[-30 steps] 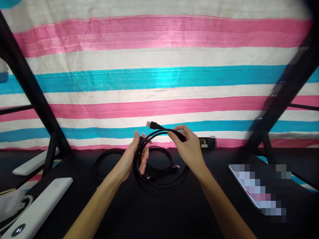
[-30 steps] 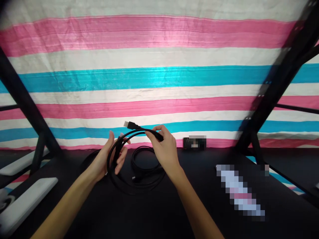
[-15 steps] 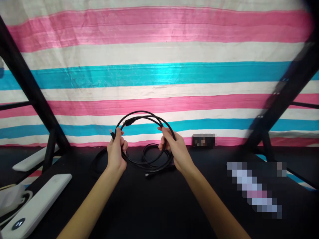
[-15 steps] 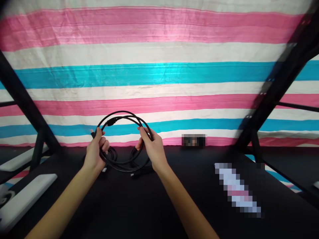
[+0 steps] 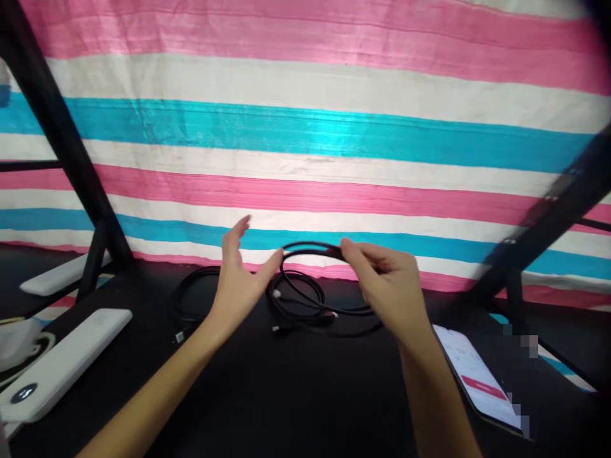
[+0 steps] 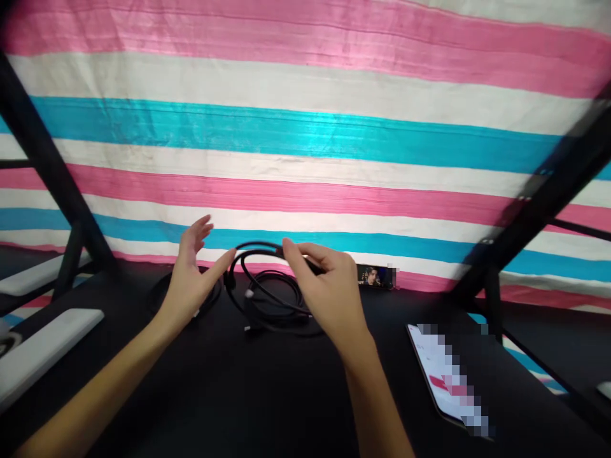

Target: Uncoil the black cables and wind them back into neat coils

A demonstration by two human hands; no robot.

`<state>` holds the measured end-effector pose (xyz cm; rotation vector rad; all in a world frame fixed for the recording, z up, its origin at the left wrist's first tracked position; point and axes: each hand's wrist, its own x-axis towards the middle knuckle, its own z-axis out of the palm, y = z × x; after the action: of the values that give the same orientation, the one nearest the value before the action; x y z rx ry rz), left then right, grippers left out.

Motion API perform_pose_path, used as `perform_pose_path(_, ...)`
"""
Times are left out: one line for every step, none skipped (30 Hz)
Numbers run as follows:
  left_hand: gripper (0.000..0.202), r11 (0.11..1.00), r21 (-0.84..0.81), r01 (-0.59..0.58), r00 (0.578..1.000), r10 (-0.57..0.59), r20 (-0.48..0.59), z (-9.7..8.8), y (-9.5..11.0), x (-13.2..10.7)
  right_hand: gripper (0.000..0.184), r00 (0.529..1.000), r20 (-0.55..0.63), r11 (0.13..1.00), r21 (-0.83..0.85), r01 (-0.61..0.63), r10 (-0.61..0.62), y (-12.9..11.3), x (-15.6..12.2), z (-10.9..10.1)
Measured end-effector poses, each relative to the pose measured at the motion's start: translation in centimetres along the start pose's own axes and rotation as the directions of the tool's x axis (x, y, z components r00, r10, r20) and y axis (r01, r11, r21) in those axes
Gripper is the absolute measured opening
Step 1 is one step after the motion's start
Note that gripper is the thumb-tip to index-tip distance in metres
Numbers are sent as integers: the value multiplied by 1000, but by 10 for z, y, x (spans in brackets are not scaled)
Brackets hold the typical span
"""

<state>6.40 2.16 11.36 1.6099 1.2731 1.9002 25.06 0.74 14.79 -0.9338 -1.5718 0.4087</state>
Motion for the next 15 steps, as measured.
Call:
perform_pose_path(59,998,4,-63,997,62,55,-1,11,-5,28,998,-14,995,-84,53,-54,-4,-3,2)
perform_pose_path(55,997,-20,-75,988,77,136,-1,21,-9,21,995,-8,986,-139,94,-96,-7,-7,4)
perform_pose_path(50,998,-50,-45,971,56,231,-1,29,-13,16,992,5,977,-171,125,-126,-11,-10,6)
perform_pose_path(35,997,-74,11,942,14,335,-2,34,-17,13,989,18,971,-189,148,-147,-14,-13,8)
perform_pose_path(21,992,-82,94,901,-50,432,-2,36,-19,13,987,24,967,-200,160,-158,-17,-16,9)
perform_pose_path(18,980,-78,184,853,-120,508,-3,37,-20,14,987,16,966,-203,160,-160,-19,-17,10)
perform_pose_path(27,962,-71,263,816,-183,548,-4,35,-19,15,988,3,969,-195,150,-153,-21,-17,10)
perform_pose_path(35,943,-76,325,801,-232,552,-6,33,-17,17,991,-8,976,-176,132,-136,-22,-17,10)
perform_pose_path(39,922,-106,371,811,-267,521,-9,31,-14,18,994,-10,984,-144,108,-111,-22,-16,10)
perform_pose_path(41,900,-166,402,838,-290,462,-11,29,-11,18,997,-2,992,-103,77,-77,-21,-14,11)
perform_pose_path(43,873,-250,420,870,-308,386,-14,27,-6,18,999,14,998,-50,37,-36,-19,-12,13)
perform_pose_path(46,834,-344,432,889,-331,315,-17,26,-2,18,999,35,1000,23,-12,11,-16,-10,16)
perform_pose_path(49,782,-435,446,894,-365,261,-20,26,2,18,996,61,991,119,-66,59,-14,-8,20)
perform_pose_path(52,723,-517,458,888,-401,226,-22,27,6,20,991,92,965,234,-121,102,-11,-8,25)
perform_pose_path(53,666,-582,466,877,-433,207,-23,27,8,25,982,127,917,359,-175,137,-9,-8,32)
